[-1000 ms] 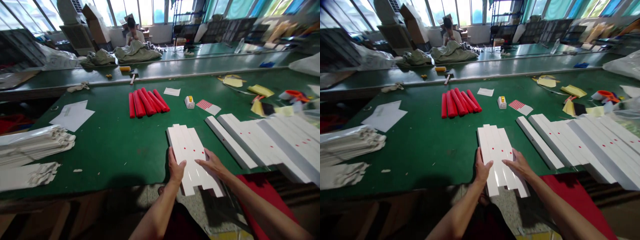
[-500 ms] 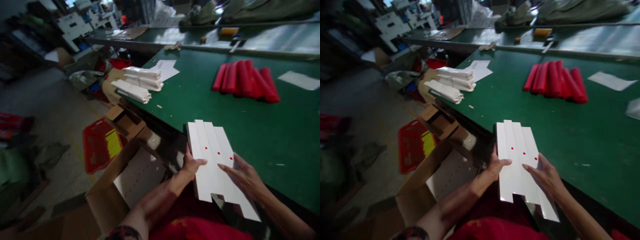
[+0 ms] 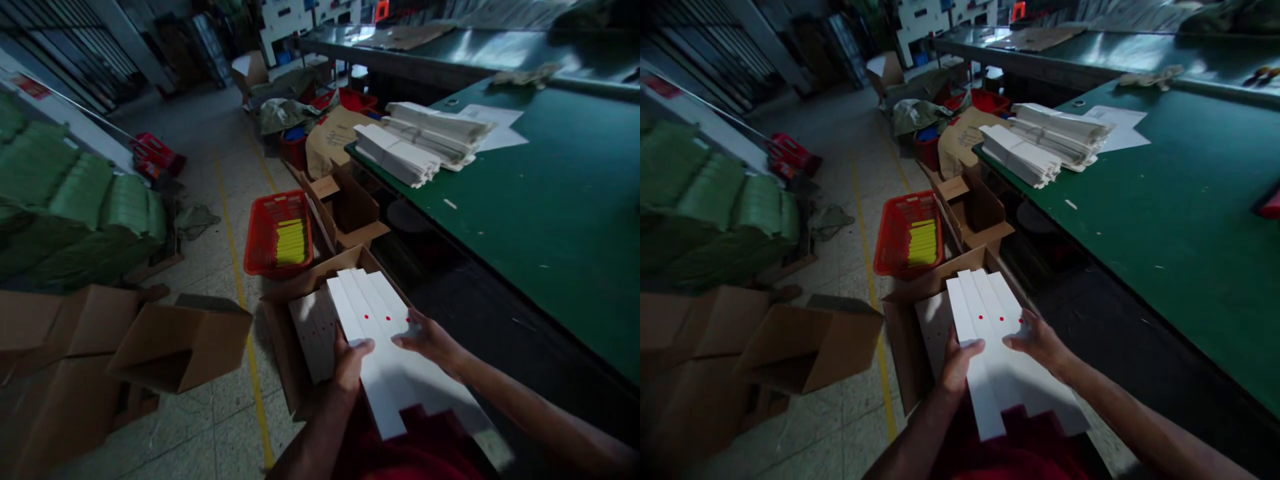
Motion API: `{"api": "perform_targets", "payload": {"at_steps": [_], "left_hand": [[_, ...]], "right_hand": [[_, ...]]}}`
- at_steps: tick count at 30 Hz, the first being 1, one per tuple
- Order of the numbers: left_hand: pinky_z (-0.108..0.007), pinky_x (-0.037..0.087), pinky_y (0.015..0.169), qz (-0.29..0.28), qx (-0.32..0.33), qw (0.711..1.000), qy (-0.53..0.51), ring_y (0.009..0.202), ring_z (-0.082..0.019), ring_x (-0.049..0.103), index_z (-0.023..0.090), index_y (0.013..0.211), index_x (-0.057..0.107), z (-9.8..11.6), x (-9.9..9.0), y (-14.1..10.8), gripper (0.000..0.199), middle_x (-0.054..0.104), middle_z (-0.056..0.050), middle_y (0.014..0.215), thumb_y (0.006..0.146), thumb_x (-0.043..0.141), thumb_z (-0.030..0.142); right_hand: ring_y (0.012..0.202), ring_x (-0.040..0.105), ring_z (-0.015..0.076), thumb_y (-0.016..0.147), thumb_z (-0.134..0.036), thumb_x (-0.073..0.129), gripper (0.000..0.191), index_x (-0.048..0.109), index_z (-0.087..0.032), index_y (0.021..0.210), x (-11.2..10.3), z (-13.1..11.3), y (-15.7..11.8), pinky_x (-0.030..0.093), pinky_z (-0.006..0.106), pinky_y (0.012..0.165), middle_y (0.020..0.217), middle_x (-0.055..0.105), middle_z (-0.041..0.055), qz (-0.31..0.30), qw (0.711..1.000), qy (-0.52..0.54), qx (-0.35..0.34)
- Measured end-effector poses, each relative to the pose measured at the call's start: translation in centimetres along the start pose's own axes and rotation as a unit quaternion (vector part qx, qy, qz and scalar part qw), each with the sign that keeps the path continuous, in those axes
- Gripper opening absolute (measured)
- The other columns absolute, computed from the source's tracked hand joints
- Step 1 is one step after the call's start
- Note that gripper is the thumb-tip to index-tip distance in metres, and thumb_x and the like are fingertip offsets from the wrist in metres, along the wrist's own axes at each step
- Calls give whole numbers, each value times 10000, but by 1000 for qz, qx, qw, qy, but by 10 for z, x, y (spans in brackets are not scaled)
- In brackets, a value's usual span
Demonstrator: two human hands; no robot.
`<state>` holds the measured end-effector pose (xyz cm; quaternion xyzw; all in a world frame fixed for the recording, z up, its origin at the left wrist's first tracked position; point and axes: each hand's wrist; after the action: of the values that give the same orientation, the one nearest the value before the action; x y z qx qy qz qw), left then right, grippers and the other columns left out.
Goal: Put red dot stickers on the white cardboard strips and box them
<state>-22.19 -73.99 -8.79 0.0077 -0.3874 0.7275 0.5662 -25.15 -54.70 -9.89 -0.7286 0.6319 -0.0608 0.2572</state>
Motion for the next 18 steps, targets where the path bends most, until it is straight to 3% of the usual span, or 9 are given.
{"api": "perform_targets", "payload": {"at_steps": [3, 6, 12, 15, 18], "left_hand": [[-361, 549, 735, 65, -16, 997, 25, 782, -260, 703, 137, 1123, 597, -14, -39, 31, 741, 733, -100, 925, 422, 823, 218], [-355, 541, 682, 95, -43, 994, 39, 706, -248, 692, 127, 1041, 633, -34, -61, 70, 683, 729, -86, 825, 393, 830, 216], [-330, 540, 636, 60, -50, 997, 8, 695, -239, 682, 129, 1133, 587, -76, -75, 146, 749, 725, -81, 838, 414, 796, 163], [-336, 550, 663, 46, -36, 998, -2, 754, -239, 683, 148, 1235, 519, -95, -79, 166, 829, 720, -91, 924, 450, 785, 155], [-374, 561, 734, 26, -34, 999, -34, 876, -265, 682, 189, 1360, 404, -111, -88, 171, 977, 693, -113, 1073, 465, 794, 164]], "right_hand": [[778, 638, 339, 517, -362, 818, 476, 648, -217, 937, 29, 12, 38, 516, 443, 693, 726, 664, 35, -44, 998, -22, 31], [739, 619, 298, 505, -347, 785, 375, 605, -211, 804, 43, 25, 71, 500, 420, 691, 689, 641, 31, -76, 996, -15, 47], [735, 598, 256, 499, -366, 744, 440, 554, -189, 854, 47, 68, 131, 487, 362, 675, 735, 632, 39, -43, 995, -66, 57], [763, 607, 274, 489, -398, 767, 547, 541, -177, 936, 47, 93, 156, 486, 359, 675, 754, 626, 39, -25, 991, -110, 74], [836, 634, 286, 552, -511, 776, 729, 507, -161, 1132, 51, 114, 173, 496, 347, 704, 856, 652, 61, -5, 972, -218, 92]]}}
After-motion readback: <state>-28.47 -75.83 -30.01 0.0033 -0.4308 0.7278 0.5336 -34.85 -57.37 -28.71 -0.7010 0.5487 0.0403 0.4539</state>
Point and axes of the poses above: each hand's wrist, its own y-axis towards the middle knuckle, its own x-axis out of the palm, z = x × y
